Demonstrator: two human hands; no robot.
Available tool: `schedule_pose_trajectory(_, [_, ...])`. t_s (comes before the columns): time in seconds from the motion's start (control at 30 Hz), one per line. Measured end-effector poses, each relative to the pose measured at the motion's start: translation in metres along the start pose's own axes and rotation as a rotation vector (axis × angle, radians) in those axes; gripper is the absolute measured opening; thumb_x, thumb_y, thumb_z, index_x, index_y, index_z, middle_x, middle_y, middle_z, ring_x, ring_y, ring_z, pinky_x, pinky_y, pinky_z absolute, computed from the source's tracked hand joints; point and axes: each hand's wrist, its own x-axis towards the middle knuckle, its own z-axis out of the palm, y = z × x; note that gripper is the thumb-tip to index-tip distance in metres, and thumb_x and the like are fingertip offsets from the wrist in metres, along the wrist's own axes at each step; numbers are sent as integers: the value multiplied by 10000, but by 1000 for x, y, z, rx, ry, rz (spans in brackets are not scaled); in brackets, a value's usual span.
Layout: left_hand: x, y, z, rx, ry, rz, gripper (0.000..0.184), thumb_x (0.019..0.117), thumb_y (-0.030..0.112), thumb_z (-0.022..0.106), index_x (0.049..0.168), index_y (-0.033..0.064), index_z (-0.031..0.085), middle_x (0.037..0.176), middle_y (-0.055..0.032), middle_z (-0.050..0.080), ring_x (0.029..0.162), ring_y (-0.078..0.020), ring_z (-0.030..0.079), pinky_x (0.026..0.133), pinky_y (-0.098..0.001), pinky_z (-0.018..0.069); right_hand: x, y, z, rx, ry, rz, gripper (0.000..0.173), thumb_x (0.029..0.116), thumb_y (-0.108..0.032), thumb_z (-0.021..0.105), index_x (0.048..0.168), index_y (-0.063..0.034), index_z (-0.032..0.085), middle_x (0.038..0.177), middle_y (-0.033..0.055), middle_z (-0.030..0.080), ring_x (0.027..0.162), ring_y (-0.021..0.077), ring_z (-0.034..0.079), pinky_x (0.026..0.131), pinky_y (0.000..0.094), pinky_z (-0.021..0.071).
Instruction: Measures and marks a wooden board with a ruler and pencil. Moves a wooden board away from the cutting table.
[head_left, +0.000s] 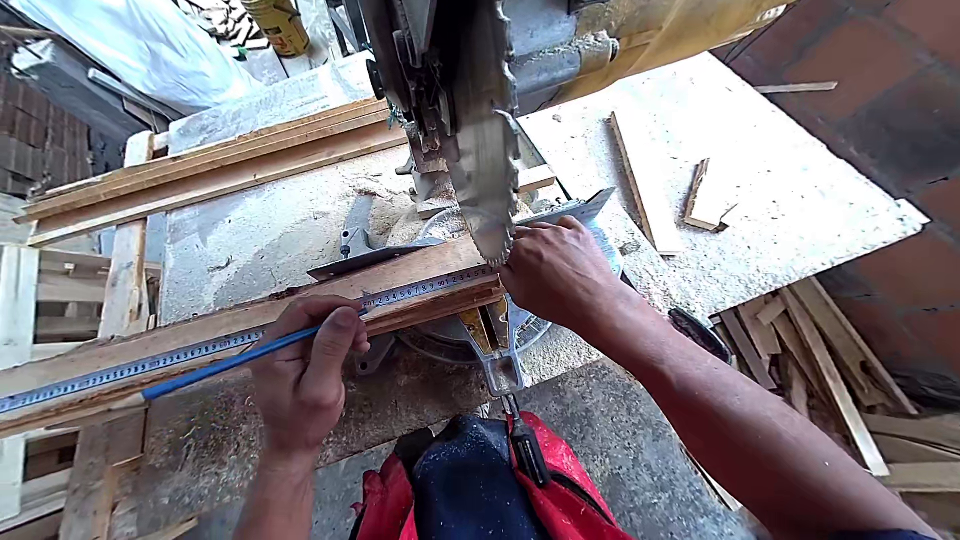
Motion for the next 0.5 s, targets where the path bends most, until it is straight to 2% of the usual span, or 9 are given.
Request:
schedule_pose_trajectory(0.1, [4,-3,7,-10,-1,-25,112,1012,217,566,1054,154,649,859,43,647,655,-101,644,616,-282,608,0,0,1,-1,13,-5,162,952,-251,623,867,-156,723,875,71,705,871,277,678,785,508,462])
schedule_pose_trajectory(0.23, [7,-11,15,-21,-58,-81,124,972,186,618,1069,111,637,883,-7,674,696,-149,683,667,-318,632,0,-1,1,-17,9,2,162,943,-239,629,848,-141,717,863,79,707,859,282,677,789,506,457])
schedule_pose_trajectory(0.37, [15,-21,9,41,-64,-75,81,942,161,638,1010,119,654,821,26,669,618,-91,632,554,-251,570,-1,0,4,-26,43,-16,148,937,-225,616,865,-147,719,859,85,706,848,284,679,779,508,457])
schedule_pose_trajectory(0.43, [20,-24,0,7,-41,-73,68,953,154,626,1019,149,612,822,53,654,618,-74,627,564,-242,574,-1,-1,4,-19,50,-18,148,937,-228,617,877,-149,727,857,88,704,840,287,680,780,514,457])
schedule_pose_trajectory(0.5, [24,-25,-5,-29,-10,-74,97,950,138,637,1031,147,584,834,42,659,640,-97,652,599,-265,599,-1,-1,5,-17,61,-20,152,937,-219,610,869,-143,723,860,90,706,844,290,680,773,512,453])
